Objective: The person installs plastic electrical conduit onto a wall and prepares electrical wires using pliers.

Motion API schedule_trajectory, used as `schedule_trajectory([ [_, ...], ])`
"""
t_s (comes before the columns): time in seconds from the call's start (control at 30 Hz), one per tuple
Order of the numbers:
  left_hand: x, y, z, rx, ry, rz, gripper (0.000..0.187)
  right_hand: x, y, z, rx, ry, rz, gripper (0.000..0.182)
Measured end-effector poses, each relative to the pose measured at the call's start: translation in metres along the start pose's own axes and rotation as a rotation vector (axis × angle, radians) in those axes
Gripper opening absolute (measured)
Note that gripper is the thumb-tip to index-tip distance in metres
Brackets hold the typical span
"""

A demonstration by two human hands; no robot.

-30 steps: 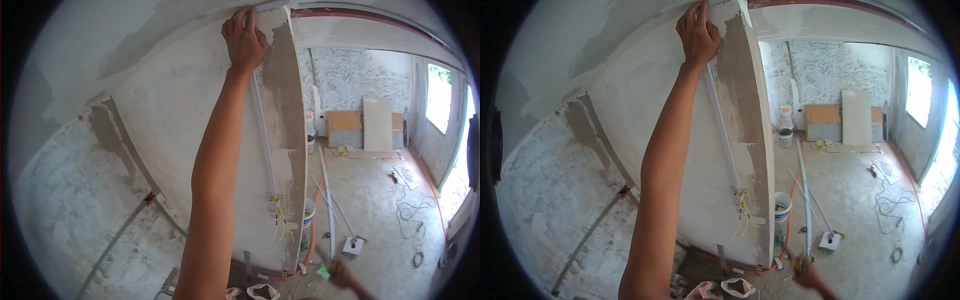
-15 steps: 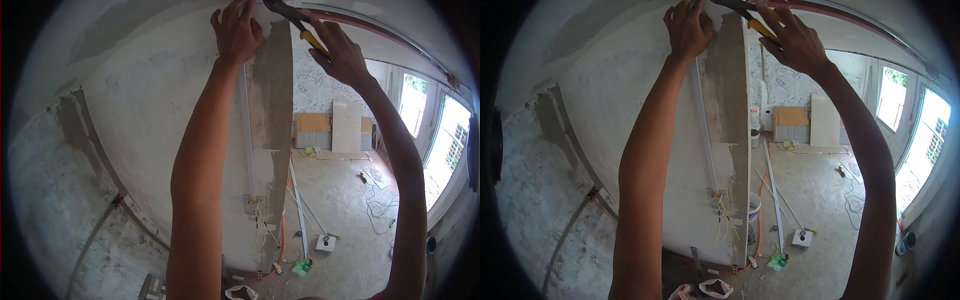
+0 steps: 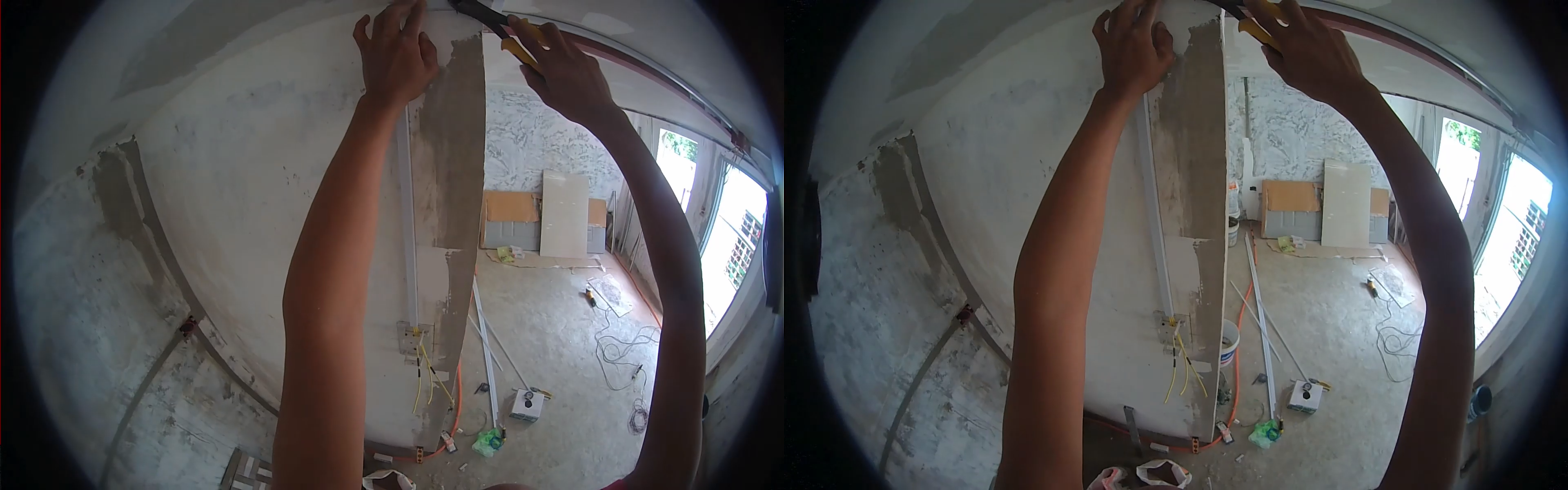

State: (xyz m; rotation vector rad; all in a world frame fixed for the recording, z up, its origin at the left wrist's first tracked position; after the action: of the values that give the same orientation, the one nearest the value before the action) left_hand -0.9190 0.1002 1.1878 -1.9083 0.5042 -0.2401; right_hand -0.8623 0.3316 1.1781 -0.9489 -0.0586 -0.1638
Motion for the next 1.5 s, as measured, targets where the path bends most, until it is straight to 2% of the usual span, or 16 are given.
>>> schedule_trajectory([
  [0.13, 0.010, 0.002, 0.004, 0.068, 0.011, -0.020, 0.056, 0.016, -0.002, -0.001, 0.016, 0.065, -0.019, 0.073],
  [0.23, 0.009, 0.005, -0.002, 0.126, 0.056, 0.179, 0.055, 0.019, -0.003, -0.003, -0.011, 0.078, -0.059, 0.073],
  [0.27, 0.008, 0.006, -0.003, 0.132, 0.045, 0.188, 0.055, 0.018, -0.004, -0.003, -0.020, 0.082, -0.071, 0.073],
  [0.33, 0.004, 0.009, -0.006, 0.147, 0.026, 0.206, 0.057, 0.018, -0.008, -0.008, 0.023, 0.055, -0.033, 0.072],
  [0.47, 0.002, 0.010, -0.011, 0.172, 0.185, 0.241, 0.060, 0.023, -0.022, -0.020, 0.107, 0.000, 0.058, 0.071],
  [0.53, 0.002, 0.012, -0.014, 0.232, 0.324, 0.283, 0.063, 0.025, -0.030, -0.024, 0.087, -0.013, 0.017, 0.070],
  [0.67, -0.001, 0.014, -0.016, 0.352, 0.363, 0.204, 0.070, 0.016, -0.038, -0.030, 0.084, 0.068, -0.073, 0.068],
  [0.73, -0.002, 0.017, -0.017, 0.400, 0.383, 0.157, 0.077, 0.017, -0.038, -0.031, 0.017, 0.090, -0.189, 0.068],
  [0.77, -0.002, 0.016, -0.018, 0.388, 0.360, 0.144, 0.076, 0.019, -0.040, -0.033, -0.012, 0.103, -0.245, 0.068],
  [0.93, -0.003, 0.019, -0.026, 0.362, 0.324, 0.124, 0.073, 0.025, -0.041, -0.028, 0.082, 0.103, -0.134, 0.069],
  [1.07, -0.002, 0.020, -0.023, 0.315, 0.320, 0.207, 0.070, 0.029, -0.042, -0.036, 0.113, 0.121, -0.084, 0.069],
  [1.17, -0.002, 0.020, -0.025, 0.316, 0.336, 0.215, 0.068, 0.022, -0.048, -0.037, 0.076, 0.138, -0.128, 0.069],
  [1.27, 0.002, 0.021, -0.024, 0.355, 0.361, 0.184, 0.068, 0.026, -0.051, -0.042, -0.024, 0.241, -0.268, 0.069],
  [1.33, 0.002, 0.021, -0.023, 0.388, 0.393, 0.147, 0.070, 0.024, -0.052, -0.040, -0.001, 0.238, -0.230, 0.069],
  [1.43, -0.001, 0.020, -0.026, 0.289, 0.335, 0.298, 0.067, 0.029, -0.045, -0.037, 0.045, 0.133, -0.162, 0.068],
  [1.5, -0.003, 0.021, -0.029, 0.281, 0.337, 0.311, 0.067, 0.031, -0.041, -0.038, 0.109, 0.043, -0.089, 0.069],
])
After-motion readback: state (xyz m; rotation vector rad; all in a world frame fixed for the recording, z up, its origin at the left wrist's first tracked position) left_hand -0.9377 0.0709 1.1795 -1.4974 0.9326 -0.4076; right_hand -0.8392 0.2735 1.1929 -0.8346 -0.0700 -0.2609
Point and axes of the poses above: each hand's wrist, its own y-axis away from the middle knuckle, its own x-axis out of the back of the hand, z = x × y, the point moved 4 cm from there along -y, towards the middle knuckle, and after that the axes turned 11 degrees about -z, right-handed, at the moved point
